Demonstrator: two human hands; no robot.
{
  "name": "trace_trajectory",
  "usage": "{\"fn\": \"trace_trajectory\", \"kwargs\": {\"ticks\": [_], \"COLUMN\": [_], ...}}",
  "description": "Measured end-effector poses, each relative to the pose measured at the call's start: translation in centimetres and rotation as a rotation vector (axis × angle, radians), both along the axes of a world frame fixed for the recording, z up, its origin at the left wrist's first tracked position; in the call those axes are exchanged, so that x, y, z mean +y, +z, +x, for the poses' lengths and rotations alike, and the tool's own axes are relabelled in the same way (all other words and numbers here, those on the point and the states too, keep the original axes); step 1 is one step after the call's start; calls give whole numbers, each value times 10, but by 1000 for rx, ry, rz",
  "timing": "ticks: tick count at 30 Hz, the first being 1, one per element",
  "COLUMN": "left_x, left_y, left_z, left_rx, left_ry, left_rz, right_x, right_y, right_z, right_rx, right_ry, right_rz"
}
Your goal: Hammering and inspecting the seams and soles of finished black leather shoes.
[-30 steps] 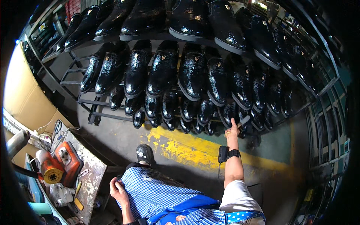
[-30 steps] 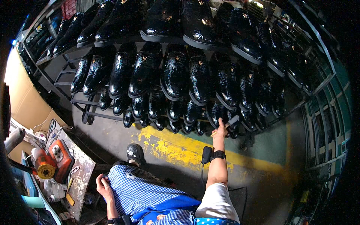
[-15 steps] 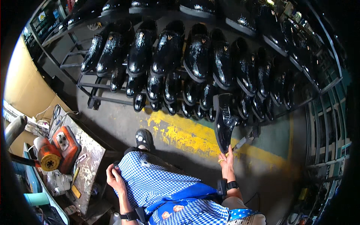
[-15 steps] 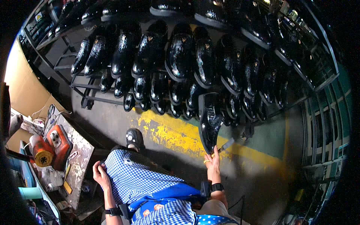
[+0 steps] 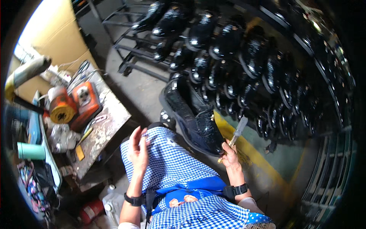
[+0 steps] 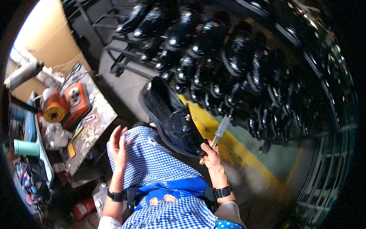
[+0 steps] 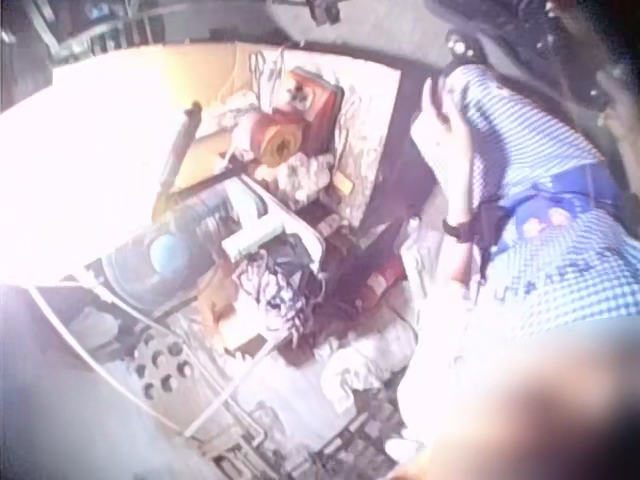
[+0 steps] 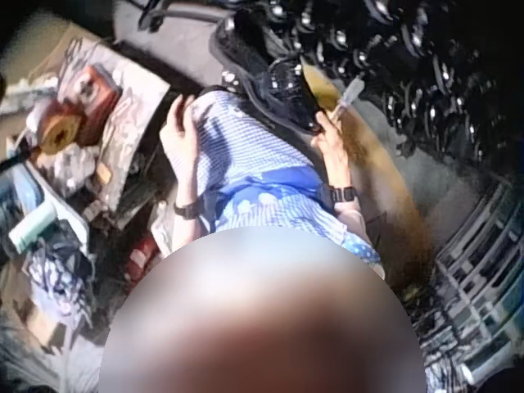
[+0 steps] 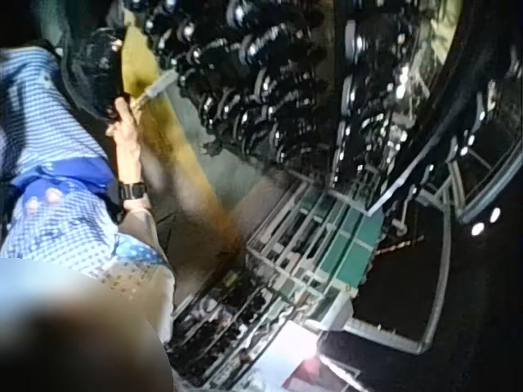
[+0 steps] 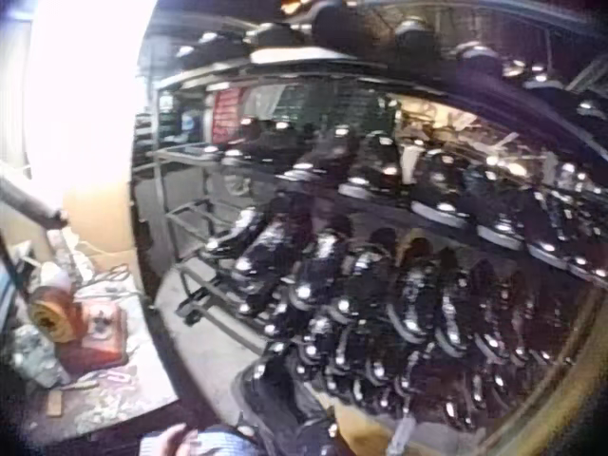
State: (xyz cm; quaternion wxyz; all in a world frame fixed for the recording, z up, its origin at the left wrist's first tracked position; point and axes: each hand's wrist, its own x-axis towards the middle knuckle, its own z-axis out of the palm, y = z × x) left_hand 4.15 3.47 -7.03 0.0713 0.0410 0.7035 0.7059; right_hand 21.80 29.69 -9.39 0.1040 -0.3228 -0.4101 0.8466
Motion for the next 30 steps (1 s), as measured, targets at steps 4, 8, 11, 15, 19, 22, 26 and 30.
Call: {"fn": "trace_trajectory", "kwargs": {"ticks": [4, 8, 11, 15, 19, 22, 26, 30], "left_x": [6, -25, -62, -56, -31, -31, -29, -26], "left_y": [63, 89, 49, 66, 29, 19, 31, 20], "left_z": [-5, -13, -5, 1, -1, -11, -19, -11], "left_rx": [748, 510, -136, -621, -659, -793, -786, -790], "left_ry": [-26, -476, -494, -119, 202, 151, 74, -73], "left_rz": [-558, -492, -460, 208, 503, 646, 880, 932], "right_x": [-9, -31, -38, -57, -82, -90, -106, -96], "right_y": [7, 71, 89, 79, 67, 49, 43, 37], "right_z": [-34, -86, -111, -128, -116, -99, -96, -132], "right_rx": [45, 84, 45, 175, 16, 78, 215, 194], "right_ry": [139, 495, 598, 328, 379, 465, 571, 497], "right_rz": [135, 310, 552, 680, 861, 1027, 1211, 1466]}}
